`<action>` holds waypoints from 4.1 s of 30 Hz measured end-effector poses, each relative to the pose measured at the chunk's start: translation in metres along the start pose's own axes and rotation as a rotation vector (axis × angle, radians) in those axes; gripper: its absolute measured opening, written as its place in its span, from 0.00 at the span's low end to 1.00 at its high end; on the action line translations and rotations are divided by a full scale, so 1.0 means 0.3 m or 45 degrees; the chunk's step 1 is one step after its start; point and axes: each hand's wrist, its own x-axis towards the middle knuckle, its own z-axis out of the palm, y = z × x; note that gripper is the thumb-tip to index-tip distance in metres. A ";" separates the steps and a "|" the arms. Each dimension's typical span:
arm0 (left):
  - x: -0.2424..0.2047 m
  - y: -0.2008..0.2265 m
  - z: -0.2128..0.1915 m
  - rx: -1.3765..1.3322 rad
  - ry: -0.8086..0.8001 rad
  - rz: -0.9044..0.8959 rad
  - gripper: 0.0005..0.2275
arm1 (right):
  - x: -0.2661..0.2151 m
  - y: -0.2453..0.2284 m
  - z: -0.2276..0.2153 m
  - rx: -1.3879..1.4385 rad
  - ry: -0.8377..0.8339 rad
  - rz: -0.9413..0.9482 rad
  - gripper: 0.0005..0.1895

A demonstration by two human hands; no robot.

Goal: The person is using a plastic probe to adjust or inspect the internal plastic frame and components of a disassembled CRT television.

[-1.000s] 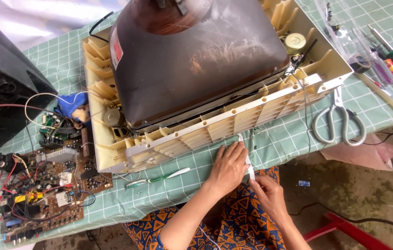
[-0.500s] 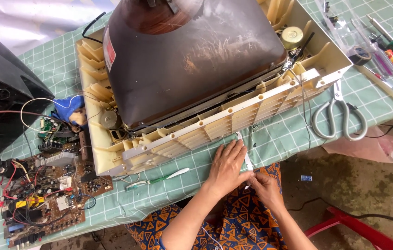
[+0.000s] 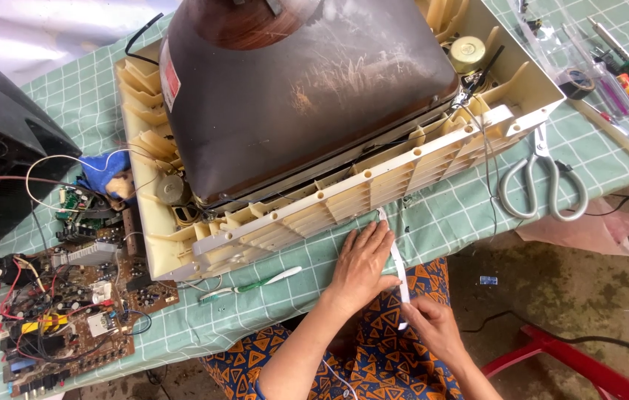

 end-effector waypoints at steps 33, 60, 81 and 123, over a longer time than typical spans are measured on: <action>-0.005 0.074 0.098 0.377 0.736 0.071 0.26 | 0.257 0.261 0.140 -0.581 -0.003 0.108 0.12; -0.270 -0.003 0.053 -0.139 0.502 0.022 0.38 | 0.108 -0.217 -0.077 -0.710 -0.204 -0.335 0.12; -0.313 0.000 0.030 -0.072 0.390 0.015 0.30 | 0.143 -0.150 0.014 -1.264 0.403 -0.728 0.26; -0.517 -0.134 -0.151 -1.048 0.982 -0.541 0.15 | 0.131 -0.139 0.311 -0.679 -0.020 -0.292 0.16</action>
